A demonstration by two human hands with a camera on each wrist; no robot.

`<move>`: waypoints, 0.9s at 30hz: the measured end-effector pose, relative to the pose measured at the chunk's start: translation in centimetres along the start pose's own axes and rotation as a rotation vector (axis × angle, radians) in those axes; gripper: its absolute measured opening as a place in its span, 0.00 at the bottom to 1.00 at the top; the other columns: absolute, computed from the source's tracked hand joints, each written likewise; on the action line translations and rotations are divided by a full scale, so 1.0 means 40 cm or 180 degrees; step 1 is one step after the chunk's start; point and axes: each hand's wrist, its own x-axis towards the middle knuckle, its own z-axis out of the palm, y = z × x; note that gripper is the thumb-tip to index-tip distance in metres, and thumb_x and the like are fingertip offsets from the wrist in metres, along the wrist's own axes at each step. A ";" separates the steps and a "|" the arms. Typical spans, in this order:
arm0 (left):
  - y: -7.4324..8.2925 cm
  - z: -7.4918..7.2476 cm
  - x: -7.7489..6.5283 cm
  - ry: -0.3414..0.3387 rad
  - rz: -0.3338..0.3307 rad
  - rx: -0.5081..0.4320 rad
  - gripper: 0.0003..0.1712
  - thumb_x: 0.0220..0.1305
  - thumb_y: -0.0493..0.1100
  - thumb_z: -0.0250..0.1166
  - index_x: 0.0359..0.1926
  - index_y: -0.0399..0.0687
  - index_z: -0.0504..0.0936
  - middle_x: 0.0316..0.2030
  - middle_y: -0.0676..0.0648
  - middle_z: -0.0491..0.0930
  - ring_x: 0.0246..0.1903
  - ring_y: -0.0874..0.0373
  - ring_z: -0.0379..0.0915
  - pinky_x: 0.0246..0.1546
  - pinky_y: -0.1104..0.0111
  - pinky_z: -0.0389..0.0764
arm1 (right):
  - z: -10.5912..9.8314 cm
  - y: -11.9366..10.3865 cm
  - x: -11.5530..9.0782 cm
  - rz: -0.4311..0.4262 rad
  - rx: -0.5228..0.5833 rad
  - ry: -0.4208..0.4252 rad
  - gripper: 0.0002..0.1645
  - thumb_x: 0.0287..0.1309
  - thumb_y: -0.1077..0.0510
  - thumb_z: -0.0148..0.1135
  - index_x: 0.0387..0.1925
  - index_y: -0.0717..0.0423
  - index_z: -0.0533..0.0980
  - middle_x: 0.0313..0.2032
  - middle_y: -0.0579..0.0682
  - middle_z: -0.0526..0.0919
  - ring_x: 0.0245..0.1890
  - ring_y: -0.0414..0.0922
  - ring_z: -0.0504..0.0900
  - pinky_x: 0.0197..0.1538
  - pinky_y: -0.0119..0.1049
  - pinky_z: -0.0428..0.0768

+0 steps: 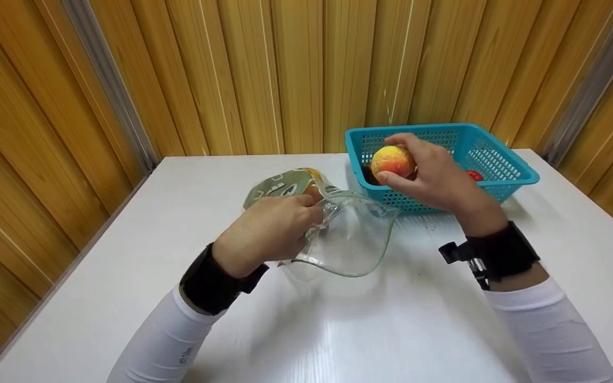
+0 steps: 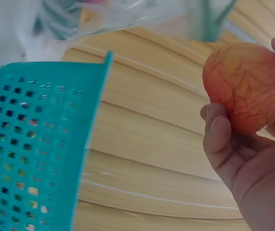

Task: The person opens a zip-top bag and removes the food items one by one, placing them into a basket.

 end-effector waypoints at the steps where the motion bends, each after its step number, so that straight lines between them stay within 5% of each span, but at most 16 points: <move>1: 0.002 0.000 0.001 -0.0004 0.0009 0.0011 0.12 0.52 0.31 0.66 0.37 0.49 0.84 0.42 0.48 0.85 0.37 0.53 0.83 0.30 0.59 0.83 | 0.008 0.012 0.004 0.0077 -0.0019 0.0006 0.38 0.63 0.43 0.65 0.67 0.54 0.65 0.56 0.59 0.77 0.50 0.53 0.77 0.47 0.52 0.84; 11: 0.010 -0.002 0.000 -0.0024 0.0043 0.0003 0.10 0.53 0.31 0.65 0.36 0.47 0.83 0.38 0.48 0.84 0.37 0.52 0.83 0.29 0.58 0.82 | 0.086 0.124 0.021 0.0309 -0.0267 -0.0008 0.41 0.66 0.44 0.62 0.73 0.56 0.61 0.65 0.64 0.71 0.62 0.62 0.71 0.59 0.58 0.78; 19: 0.014 -0.005 0.000 -0.0022 0.0056 0.0066 0.09 0.54 0.32 0.65 0.37 0.47 0.83 0.35 0.48 0.83 0.34 0.52 0.82 0.28 0.58 0.82 | 0.108 0.140 0.023 0.0520 -0.0565 -0.0196 0.23 0.70 0.56 0.56 0.61 0.62 0.76 0.51 0.63 0.83 0.45 0.57 0.78 0.52 0.54 0.79; 27: 0.014 -0.007 0.000 -0.0065 0.0049 0.0077 0.09 0.54 0.32 0.65 0.37 0.47 0.83 0.34 0.48 0.82 0.33 0.52 0.82 0.27 0.59 0.82 | 0.104 0.134 0.029 0.0576 -0.0571 -0.0387 0.21 0.72 0.57 0.52 0.57 0.66 0.78 0.52 0.64 0.83 0.49 0.58 0.78 0.59 0.57 0.76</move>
